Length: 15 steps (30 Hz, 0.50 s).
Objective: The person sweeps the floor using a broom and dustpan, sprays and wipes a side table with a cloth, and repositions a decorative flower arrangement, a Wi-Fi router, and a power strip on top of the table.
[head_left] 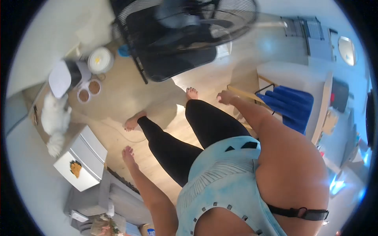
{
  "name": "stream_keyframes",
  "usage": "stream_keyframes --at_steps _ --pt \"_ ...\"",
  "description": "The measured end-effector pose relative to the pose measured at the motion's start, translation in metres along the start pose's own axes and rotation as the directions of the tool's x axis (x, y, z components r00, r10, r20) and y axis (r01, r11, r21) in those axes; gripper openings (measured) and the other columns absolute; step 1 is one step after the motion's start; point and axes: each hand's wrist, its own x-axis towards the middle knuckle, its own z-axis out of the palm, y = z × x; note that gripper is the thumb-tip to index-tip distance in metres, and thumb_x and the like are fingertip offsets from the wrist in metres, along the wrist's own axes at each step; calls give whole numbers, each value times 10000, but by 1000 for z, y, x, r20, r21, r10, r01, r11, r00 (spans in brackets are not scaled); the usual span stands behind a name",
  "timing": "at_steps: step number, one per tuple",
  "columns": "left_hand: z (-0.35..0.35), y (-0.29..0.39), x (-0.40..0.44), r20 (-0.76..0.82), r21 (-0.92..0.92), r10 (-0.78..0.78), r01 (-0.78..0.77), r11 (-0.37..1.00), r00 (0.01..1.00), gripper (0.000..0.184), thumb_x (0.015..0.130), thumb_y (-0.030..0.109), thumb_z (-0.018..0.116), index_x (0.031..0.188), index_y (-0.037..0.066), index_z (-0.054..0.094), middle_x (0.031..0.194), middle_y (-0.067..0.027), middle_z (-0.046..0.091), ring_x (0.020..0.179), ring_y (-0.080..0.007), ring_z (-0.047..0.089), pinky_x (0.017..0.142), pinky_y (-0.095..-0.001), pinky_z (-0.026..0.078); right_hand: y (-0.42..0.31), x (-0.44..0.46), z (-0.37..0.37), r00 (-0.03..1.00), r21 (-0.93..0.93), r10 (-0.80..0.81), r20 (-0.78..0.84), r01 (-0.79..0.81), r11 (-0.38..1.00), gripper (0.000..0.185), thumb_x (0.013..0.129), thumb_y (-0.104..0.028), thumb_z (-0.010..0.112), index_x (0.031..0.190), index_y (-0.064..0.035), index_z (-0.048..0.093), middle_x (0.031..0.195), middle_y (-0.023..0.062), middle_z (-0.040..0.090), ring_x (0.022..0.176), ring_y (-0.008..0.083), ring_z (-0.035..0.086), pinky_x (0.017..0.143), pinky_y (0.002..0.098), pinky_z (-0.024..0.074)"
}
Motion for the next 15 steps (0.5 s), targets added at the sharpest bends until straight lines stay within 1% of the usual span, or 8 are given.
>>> stream_keyframes --at_steps 1,4,7,8,10,11,14,15 --pt "13 -2 -14 18 48 -17 16 999 1000 291 816 308 490 1006 91 524 966 -42 554 921 -161 508 772 -323 349 21 -17 -6 995 139 37 -87 -25 990 383 752 -328 544 1111 -196 524 1108 107 521 1040 297 490 858 415 405" --pt "65 -1 -61 121 249 -59 27 968 991 290 800 302 506 1000 93 531 942 -36 560 865 -148 516 721 -306 354 111 -16 4 968 308 43 -247 36 951 360 759 -321 552 1074 -148 544 1064 118 552 1023 295 499 852 400 404" --pt "124 17 -103 211 400 -66 -24 916 975 280 796 294 510 989 93 538 906 -29 564 805 -141 520 685 -284 365 169 -44 -19 956 454 110 -272 27 890 332 760 -291 554 1043 -117 554 999 123 583 970 294 529 832 384 413" --pt "144 22 -112 221 425 -37 -62 903 975 296 789 297 522 993 83 537 877 -23 569 772 -136 523 643 -251 366 184 -56 -24 957 477 109 -270 34 878 332 760 -291 554 1043 -117 554 999 123 583 970 294 529 832 384 413" --pt "183 44 -133 327 522 30 -207 828 944 295 816 284 514 967 33 546 869 -30 573 777 -130 523 680 -252 388 209 -75 -27 892 638 205 -403 113 762 290 763 -264 555 1007 -109 570 945 124 600 911 306 552 809 381 421" --pt "201 54 -139 387 557 77 -299 775 919 290 827 275 510 951 16 550 867 -35 574 781 -126 522 702 -255 396 219 -78 -23 896 655 209 -391 112 748 290 763 -264 555 1007 -109 570 945 124 600 911 306 552 809 381 421" --pt "253 92 -172 508 454 193 -451 768 840 269 840 250 507 927 0 558 850 -48 577 780 -128 521 746 -253 401 229 -83 -6 889 723 240 -390 134 677 271 776 -285 542 968 -98 582 940 132 598 882 316 561 799 389 425" --pt "269 107 -190 529 450 207 -479 754 823 259 841 240 508 928 1 559 846 -48 578 781 -127 523 745 -250 404 219 -98 -8 902 655 251 -352 46 754 284 782 -339 531 901 -87 585 883 138 598 832 299 568 757 379 431"
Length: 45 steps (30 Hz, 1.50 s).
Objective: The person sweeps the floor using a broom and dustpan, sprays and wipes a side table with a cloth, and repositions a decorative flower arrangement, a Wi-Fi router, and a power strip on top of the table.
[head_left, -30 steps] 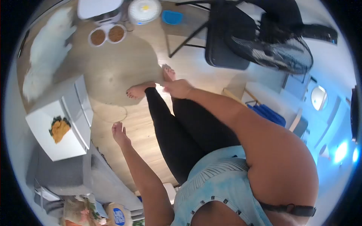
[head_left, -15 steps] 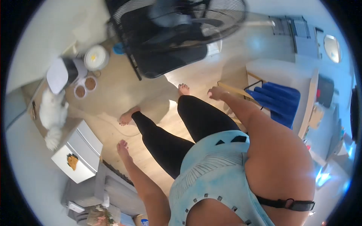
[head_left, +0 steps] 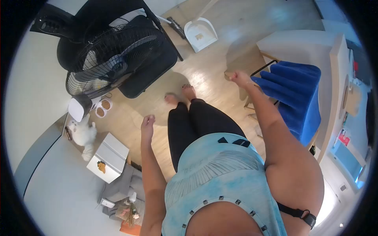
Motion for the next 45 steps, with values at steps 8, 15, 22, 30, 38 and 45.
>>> stream_keyframes --at_steps 8,15,22,30,38,45 --pt "31 64 37 168 82 146 -161 984 975 261 864 257 485 956 18 539 896 -45 572 846 -126 526 779 -250 396 -1 -17 34 974 35 -136 180 132 991 345 801 -373 503 884 -49 587 914 144 596 854 296 554 759 376 419" --pt "61 161 44 269 13 310 -326 945 912 235 864 233 495 948 18 536 895 -47 578 824 -115 522 789 -241 395 -95 44 -23 954 474 -278 -113 297 829 308 797 -317 523 861 -23 593 814 145 606 765 272 573 673 334 436" --pt "101 184 72 281 59 316 -345 937 906 193 860 192 480 885 6 529 790 -52 558 740 -131 525 690 -259 422 -267 182 -147 784 477 -460 -416 619 623 262 806 -306 501 871 -81 617 912 139 574 881 277 542 769 352 421" --pt "161 201 83 22 1 76 -76 997 997 190 848 185 500 958 37 548 876 -95 563 840 -181 547 758 -292 421 -370 339 -149 861 132 -505 59 495 859 260 826 -258 458 1071 -255 545 1074 44 550 1024 230 506 832 368 414" --pt "171 219 76 -26 80 -8 10 997 1000 186 835 152 513 973 30 542 923 -106 543 844 -200 542 753 -277 423 -400 365 -120 773 -101 -594 224 625 774 342 788 -282 524 1119 -206 488 1069 80 560 1032 253 510 853 390 415" --pt "167 278 86 327 -64 182 -171 983 927 262 849 107 482 1099 32 502 1031 -60 523 978 -157 481 888 -281 349 -286 342 -176 966 858 -189 175 -56 510 216 793 -126 485 1005 -84 493 981 123 570 942 186 550 735 343 464"
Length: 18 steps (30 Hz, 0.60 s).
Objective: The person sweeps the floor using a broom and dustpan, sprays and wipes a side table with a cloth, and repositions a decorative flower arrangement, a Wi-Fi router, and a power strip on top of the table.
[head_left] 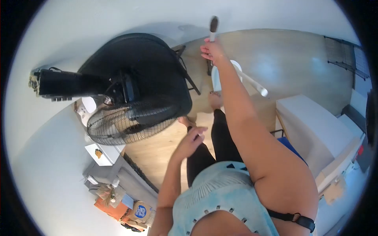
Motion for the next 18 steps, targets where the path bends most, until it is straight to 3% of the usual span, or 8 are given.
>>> stream_keyframes --at_steps 1,6,8,9,11,12,14,18 --pt "1 12 5 24 9 13 -14 1000 1000 264 851 106 479 1102 29 504 1026 -57 523 982 -158 479 892 -281 346 4 -29 -14 1000 339 -5 -13 9 941 199 790 -111 481 983 -71 498 955 127 575 915 184 558 718 328 469" --pt "15 125 34 -69 -45 241 -245 969 968 179 793 63 529 969 44 556 877 -60 536 882 -164 524 782 -297 424 45 -149 -57 901 560 -197 387 -60 826 259 822 -194 436 1043 -57 439 917 133 566 862 202 564 715 332 477" --pt "18 177 41 279 502 552 -609 614 786 203 714 36 564 914 65 555 836 -90 509 780 -211 536 705 -316 446 36 -194 -77 952 742 34 305 -260 618 303 781 -77 489 1075 -82 416 815 73 556 717 174 556 668 313 475" --pt "25 201 36 277 501 554 -610 613 785 203 714 36 564 914 65 555 836 -90 509 780 -211 536 705 -316 446 44 -201 -92 952 740 33 305 -258 620 303 781 -77 489 1075 -82 416 815 73 556 717 174 556 668 313 475" --pt "41 238 31 570 288 339 -569 770 749 297 636 57 599 927 80 547 888 -113 495 801 -255 520 726 -332 435 55 -214 -122 934 500 107 342 -277 821 298 782 -56 481 1072 -82 418 730 39 507 585 133 510 524 272 462" --pt "49 240 37 574 290 341 -574 765 744 297 636 57 599 927 80 547 888 -113 495 801 -255 520 726 -332 435 58 -223 -133 936 504 100 338 -269 821 298 782 -56 481 1072 -82 418 730 39 507 585 133 510 524 272 462" --pt "61 232 64 299 516 559 -624 587 774 325 605 21 581 922 87 551 1008 -97 519 929 -281 503 766 -341 435 64 -243 -148 822 250 273 499 -438 864 369 786 -53 476 1143 -95 394 677 22 450 499 98 448 399 239 396" --pt "82 179 140 272 692 669 -624 363 691 439 585 21 602 1011 105 534 1111 -114 481 1034 -329 452 876 -347 391 107 -279 -180 902 -119 256 348 -229 966 563 765 -21 459 1287 -110 266 621 5 441 414 83 402 333 235 340"
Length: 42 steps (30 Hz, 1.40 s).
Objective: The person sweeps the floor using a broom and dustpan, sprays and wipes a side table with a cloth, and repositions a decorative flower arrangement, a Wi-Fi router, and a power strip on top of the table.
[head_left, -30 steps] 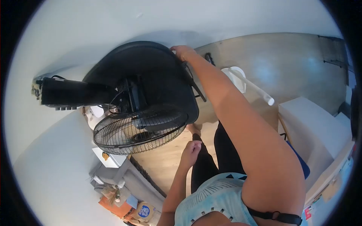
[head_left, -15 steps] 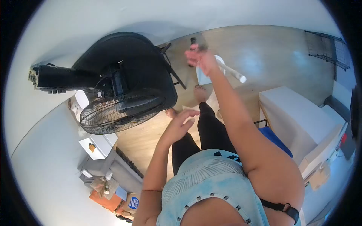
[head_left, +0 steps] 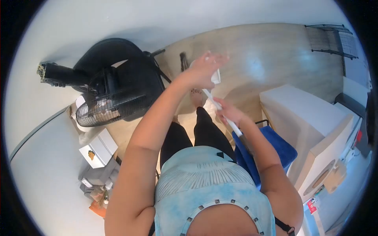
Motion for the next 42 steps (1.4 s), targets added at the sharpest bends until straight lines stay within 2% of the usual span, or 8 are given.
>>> stream_keyframes --at_steps 13,18,19,28,31,35,37,42 --pt "78 -14 -20 288 590 -84 -108 800 954 101 649 71 543 648 69 644 671 -113 613 613 -264 606 494 -393 483 126 -56 -25 914 -357 -55 -403 -101 929 460 698 -2 481 1149 13 393 553 77 500 397 157 496 366 290 420" --pt "147 -65 -90 -225 179 -458 499 848 860 319 772 154 475 1058 40 556 1007 -128 581 941 -269 556 811 -360 430 175 -63 -1 717 -666 -326 -616 -254 701 235 675 -124 536 810 61 588 646 169 609 505 249 603 489 360 483" --pt "136 -54 -95 189 446 -564 441 779 804 383 870 211 313 1201 68 442 1181 -118 482 1100 -207 457 938 -348 349 183 -68 6 714 -613 -244 -657 -315 725 270 679 -169 541 822 49 610 705 173 622 554 254 616 529 359 491" --pt "24 -29 -202 390 482 -407 193 854 826 293 741 146 509 996 36 603 935 -190 603 803 -294 605 631 -366 482 216 -131 90 567 -575 -324 -757 -343 743 377 711 -200 472 996 20 581 995 223 566 940 331 554 816 381 435" --pt "28 -78 -233 967 58 -252 921 386 45 179 755 152 513 725 -17 564 612 -124 559 549 -222 541 500 -335 441 236 -138 112 533 -588 -385 -754 -283 758 379 709 -200 466 990 26 583 998 229 562 941 336 551 823 383 430" --pt "48 -4 -360 610 -96 -676 886 455 413 211 768 162 517 605 28 507 515 -34 480 452 -141 477 429 -283 398 267 -135 119 471 -645 -484 -737 -276 713 350 681 -211 484 947 -18 605 920 202 595 848 324 584 774 375 450" --pt "57 -16 -415 584 -367 -100 372 852 805 203 772 175 533 617 44 529 495 -14 457 403 -109 437 371 -265 340 279 -142 124 513 -664 -482 -710 -261 701 351 684 -218 484 947 -21 606 915 200 596 837 323 587 765 373 454" --pt "59 61 -526 551 -383 -571 792 475 609 120 740 111 563 683 11 528 491 -32 452 390 -124 429 346 -256 321 314 -143 162 588 -684 -459 -666 -234 691 338 670 -159 506 945 18 592 843 204 610 796 308 606 677 371 481"
